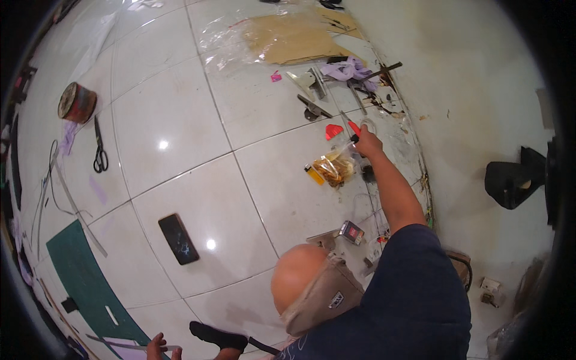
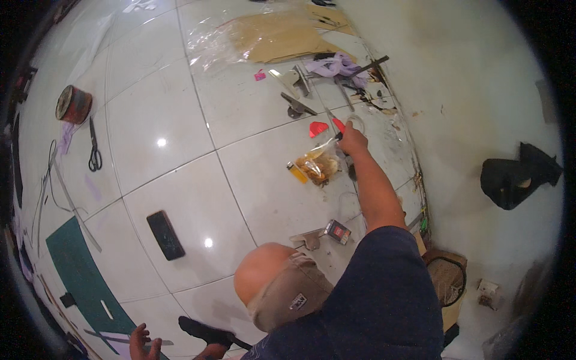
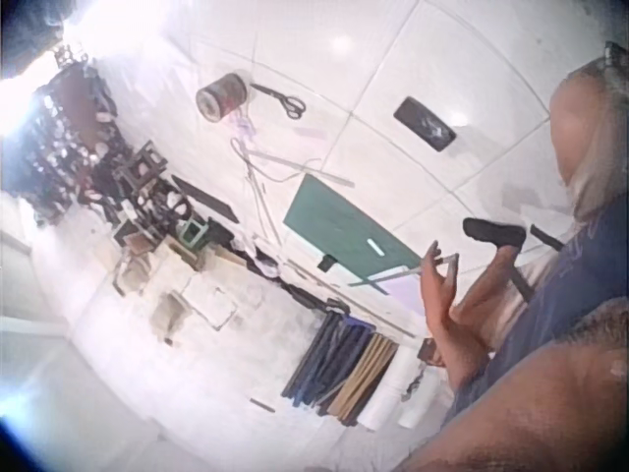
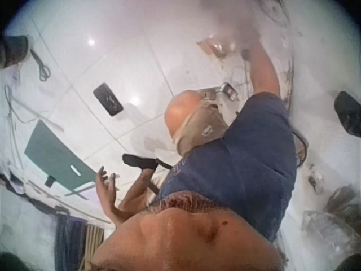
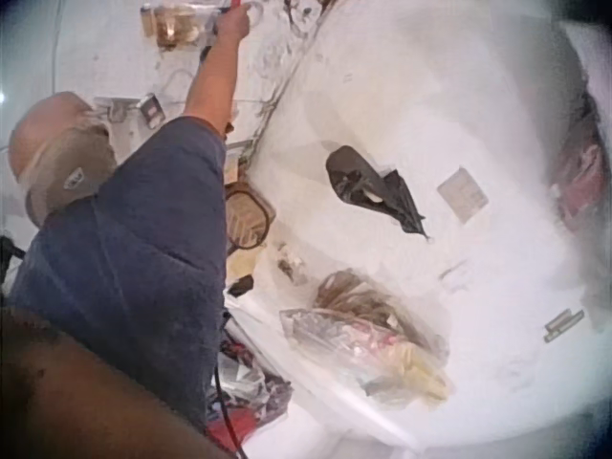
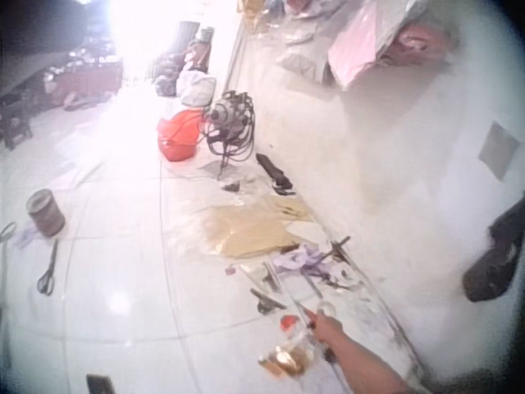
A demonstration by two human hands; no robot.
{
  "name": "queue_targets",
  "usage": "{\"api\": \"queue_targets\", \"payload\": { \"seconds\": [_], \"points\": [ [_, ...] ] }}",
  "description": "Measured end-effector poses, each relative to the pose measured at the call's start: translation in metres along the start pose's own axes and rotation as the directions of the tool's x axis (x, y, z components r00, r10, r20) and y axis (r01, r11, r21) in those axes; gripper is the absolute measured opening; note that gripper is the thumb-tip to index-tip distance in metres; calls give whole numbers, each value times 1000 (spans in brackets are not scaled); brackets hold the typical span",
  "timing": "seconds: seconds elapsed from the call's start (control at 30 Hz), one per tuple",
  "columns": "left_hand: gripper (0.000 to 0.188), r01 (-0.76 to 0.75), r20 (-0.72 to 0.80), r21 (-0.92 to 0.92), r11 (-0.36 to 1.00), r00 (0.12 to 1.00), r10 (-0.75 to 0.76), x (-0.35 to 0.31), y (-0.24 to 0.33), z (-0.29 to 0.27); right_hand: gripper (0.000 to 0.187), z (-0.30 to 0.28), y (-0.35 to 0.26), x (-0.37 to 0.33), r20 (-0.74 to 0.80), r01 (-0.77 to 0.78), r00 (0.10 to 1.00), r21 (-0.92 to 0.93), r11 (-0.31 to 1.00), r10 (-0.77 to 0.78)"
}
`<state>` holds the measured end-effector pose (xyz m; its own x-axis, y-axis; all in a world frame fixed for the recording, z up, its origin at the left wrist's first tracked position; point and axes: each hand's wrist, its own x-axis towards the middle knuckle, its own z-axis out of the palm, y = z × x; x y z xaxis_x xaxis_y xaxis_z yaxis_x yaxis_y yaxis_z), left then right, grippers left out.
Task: The person uses a straightedge and a utility knife to cut several strips of light purple fabric on a green cutting mat.
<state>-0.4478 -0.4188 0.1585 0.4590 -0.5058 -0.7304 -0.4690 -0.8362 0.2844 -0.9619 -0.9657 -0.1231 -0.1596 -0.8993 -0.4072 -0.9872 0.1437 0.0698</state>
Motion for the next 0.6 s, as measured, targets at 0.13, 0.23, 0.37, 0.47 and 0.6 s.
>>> {"api": "queue_targets", "payload": {
  "seconds": [0.13, 0.23, 0.37, 0.47, 0.6],
  "points": [
    [53, 44, 68, -41, 998, 997, -41, 4, -3, 1, 71, 2, -2, -1, 25, 17, 1000, 6, 1000, -18],
    [54, 38, 52, -99, 994, 998, -32, 9, 9, 7, 78, 14, 0, 4, 70, 3, 998, 36, 999, -6],
    [51, -36, 84, 1, 999, 996, 36, 21, 15, 8, 76, 0, 31, 11, -39, 95, 995, 90, 991, -92],
    [51, -50, 80, 48, 998, 996, 46, 25, 20, 9, 72, -24, 41, 8, -131, 146, 984, 200, 969, -121],
    [53, -183, -19, 167, 969, 982, 189, 30, 27, 1, 71, -62, 25, -1, -320, 278, 924, 184, 943, -210]
  ]
}}
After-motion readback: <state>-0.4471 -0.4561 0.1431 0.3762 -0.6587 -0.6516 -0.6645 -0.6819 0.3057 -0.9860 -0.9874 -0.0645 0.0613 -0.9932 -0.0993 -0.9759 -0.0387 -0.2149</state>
